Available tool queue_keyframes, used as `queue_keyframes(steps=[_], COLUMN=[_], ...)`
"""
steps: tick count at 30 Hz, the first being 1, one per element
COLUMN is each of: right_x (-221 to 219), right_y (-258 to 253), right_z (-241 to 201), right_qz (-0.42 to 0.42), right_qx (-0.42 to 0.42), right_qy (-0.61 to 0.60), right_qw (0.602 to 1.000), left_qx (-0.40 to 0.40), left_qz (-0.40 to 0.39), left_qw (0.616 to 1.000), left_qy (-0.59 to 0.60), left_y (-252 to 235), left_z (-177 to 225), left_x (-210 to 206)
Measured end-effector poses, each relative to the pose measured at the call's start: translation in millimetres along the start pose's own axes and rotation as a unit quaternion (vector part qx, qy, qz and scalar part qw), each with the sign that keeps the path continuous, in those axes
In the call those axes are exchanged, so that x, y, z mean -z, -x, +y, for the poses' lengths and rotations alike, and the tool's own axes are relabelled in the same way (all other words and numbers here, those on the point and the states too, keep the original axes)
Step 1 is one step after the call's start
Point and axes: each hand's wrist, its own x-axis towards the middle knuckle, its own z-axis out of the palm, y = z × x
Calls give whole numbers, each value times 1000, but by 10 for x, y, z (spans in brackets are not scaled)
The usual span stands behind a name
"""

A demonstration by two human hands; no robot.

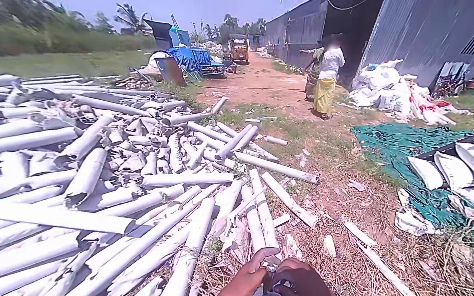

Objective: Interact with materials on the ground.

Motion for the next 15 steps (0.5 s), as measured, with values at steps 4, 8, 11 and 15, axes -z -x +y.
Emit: queue_keyframes(steps=[4, 8, 11, 15], right_x=[-39, -108, -135, -150], right_y=[-3, 21, 21, 6], right_z=[14, 90, 106, 92], right_qz=[-1, 26, 29, 17], right_qx=[-7, -4, -5, -11], right_qy=[24, 34, 33, 36], right_qw=[1000, 999, 999, 999], left_qx=[21, 30, 27, 27], left_qz=[0, -18, -34, -50], left_qw=[1000, 999, 999, 998], left_qy=[8, -7, -7, -5], left_y=[-26, -64, -76, -75], left_z=[5, -42, -70, -90], left_x=[-13, 34, 72, 98])
